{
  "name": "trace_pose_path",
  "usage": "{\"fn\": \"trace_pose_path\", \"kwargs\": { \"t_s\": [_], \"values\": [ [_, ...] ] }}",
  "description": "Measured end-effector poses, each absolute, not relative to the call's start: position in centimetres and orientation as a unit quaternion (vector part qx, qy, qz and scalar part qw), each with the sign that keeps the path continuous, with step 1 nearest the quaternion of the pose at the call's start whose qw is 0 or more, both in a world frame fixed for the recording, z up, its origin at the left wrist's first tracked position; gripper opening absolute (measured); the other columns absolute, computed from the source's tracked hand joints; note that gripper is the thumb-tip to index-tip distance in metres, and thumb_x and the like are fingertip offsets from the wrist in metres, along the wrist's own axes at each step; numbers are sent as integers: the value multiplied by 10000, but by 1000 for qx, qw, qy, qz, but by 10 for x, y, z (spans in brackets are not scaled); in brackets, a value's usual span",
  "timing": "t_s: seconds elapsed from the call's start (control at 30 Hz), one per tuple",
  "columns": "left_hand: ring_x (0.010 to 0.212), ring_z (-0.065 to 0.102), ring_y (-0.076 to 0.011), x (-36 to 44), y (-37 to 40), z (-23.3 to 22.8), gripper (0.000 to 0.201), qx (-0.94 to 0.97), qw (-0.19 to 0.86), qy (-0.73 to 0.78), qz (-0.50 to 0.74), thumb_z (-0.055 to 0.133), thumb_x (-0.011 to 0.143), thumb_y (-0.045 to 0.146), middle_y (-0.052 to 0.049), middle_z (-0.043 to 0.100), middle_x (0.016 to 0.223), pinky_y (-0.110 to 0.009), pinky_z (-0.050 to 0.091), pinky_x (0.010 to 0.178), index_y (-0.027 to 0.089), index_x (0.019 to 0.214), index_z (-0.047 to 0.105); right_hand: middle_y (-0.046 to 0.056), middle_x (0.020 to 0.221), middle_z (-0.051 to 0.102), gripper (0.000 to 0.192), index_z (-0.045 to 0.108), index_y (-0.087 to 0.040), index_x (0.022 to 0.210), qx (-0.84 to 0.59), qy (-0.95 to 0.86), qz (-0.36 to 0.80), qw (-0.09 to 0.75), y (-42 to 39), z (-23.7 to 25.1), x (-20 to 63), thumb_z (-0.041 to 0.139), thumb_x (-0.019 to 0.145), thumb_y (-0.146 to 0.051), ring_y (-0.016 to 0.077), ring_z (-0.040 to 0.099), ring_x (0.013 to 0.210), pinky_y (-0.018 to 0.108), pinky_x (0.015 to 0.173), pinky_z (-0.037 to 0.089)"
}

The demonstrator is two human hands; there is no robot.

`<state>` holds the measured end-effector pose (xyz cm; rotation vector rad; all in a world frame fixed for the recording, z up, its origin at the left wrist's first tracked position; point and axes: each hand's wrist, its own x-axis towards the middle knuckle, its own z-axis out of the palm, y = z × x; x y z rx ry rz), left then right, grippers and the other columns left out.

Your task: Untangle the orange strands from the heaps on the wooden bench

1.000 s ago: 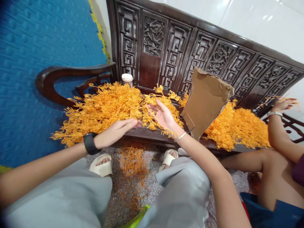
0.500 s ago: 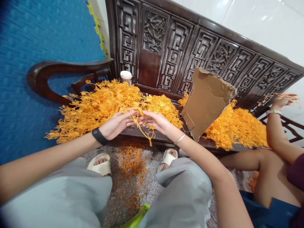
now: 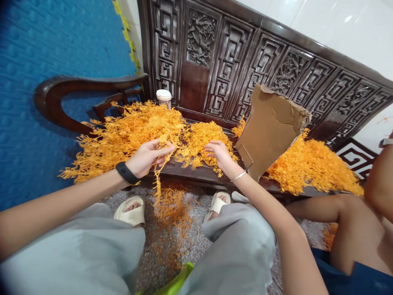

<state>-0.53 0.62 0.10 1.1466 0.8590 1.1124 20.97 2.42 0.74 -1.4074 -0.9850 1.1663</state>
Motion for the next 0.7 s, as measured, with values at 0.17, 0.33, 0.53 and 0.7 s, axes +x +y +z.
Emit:
{"fn": "trace_pose_path", "kwargs": {
  "t_s": [0.17, 0.33, 0.53, 0.7],
  "values": [
    [360, 310, -12, -7, 6, -1, 244, 606, 565, 389, 402, 724, 605, 278, 54, 502, 547, -171, 216, 355, 175, 794, 608, 4, 885, 589, 177, 547, -185, 792, -521, -559, 331, 554, 15, 21, 203, 622, 639, -232, 109, 558, 800, 230, 667, 437],
    [391, 319, -31, -6, 3, -1, 223, 647, 541, 379, 381, 692, 639, 298, 52, 476, 527, -175, 229, 374, 189, 819, 620, 50, 943, 602, 278, 575, -167, 835, -561, -595, 402, 413, 9, 23, 196, 603, 713, -415, 143, 577, 815, 242, 629, 450],
    [400, 316, -31, -8, 7, -1, 267, 607, 534, 384, 445, 683, 644, 271, 52, 487, 564, -176, 257, 393, 193, 884, 598, 123, 1005, 624, 362, 599, -127, 819, -572, -492, 558, 345, 19, 11, 211, 458, 832, -459, 151, 610, 770, 249, 616, 496],
    [481, 420, -58, -8, 4, 0, 235, 679, 517, 355, 381, 671, 645, 279, 16, 563, 670, -203, 325, 462, 174, 847, 614, 112, 919, 659, 411, 591, -126, 877, -492, -466, 647, 351, 21, 8, 207, 388, 865, -483, 129, 615, 739, 241, 665, 506]
  ]
}}
